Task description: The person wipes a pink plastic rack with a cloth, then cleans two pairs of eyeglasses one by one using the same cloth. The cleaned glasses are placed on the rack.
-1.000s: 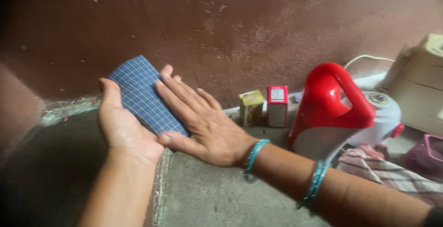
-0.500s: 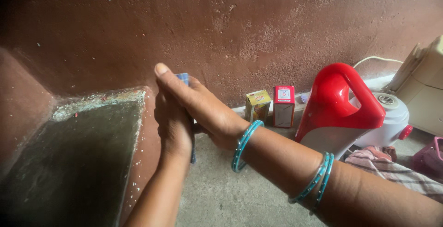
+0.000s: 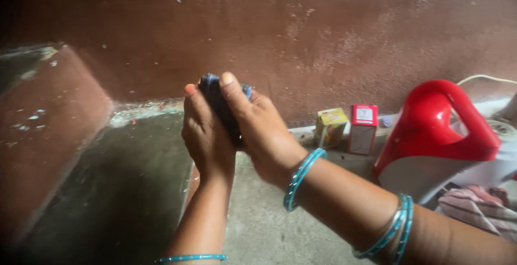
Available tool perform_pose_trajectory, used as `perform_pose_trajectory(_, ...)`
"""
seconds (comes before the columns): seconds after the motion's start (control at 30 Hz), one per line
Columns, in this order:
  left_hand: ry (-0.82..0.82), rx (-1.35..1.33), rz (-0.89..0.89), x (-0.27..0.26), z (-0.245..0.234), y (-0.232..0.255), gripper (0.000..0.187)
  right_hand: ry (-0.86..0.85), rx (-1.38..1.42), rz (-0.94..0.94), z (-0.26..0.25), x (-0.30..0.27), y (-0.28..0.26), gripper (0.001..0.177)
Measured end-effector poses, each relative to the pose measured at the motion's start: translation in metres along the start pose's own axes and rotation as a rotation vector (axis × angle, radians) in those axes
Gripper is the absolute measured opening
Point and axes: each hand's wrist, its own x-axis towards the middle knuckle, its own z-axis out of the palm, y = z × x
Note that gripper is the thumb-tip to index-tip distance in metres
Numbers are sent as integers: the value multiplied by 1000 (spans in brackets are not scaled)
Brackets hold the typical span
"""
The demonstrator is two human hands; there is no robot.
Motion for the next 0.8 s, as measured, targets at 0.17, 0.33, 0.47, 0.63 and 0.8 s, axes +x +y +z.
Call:
perform_pose_trajectory(0.17, 84, 51, 136, 18, -36, -17, 73, -148, 72, -64, 11, 13, -16, 61)
perform_pose_trajectory(0.33, 229, 98, 14, 34, -77, -13, 77, -153, 87, -114, 45, 23, -19, 49)
perform_pose_trajectory(0.47, 327, -131, -23, 42, -104, 7, 69, -17, 11, -121, 92, 30, -8, 49)
perform_pose_trajectory(0.63, 147, -542, -272, 65, -154, 21, 58, -113, -63, -260, 140, 62, 0, 47)
perform_pose_trajectory(0.8, -277, -931, -235, 91, -195, 37, 66, -203, -106, -192, 181, 88, 3, 50)
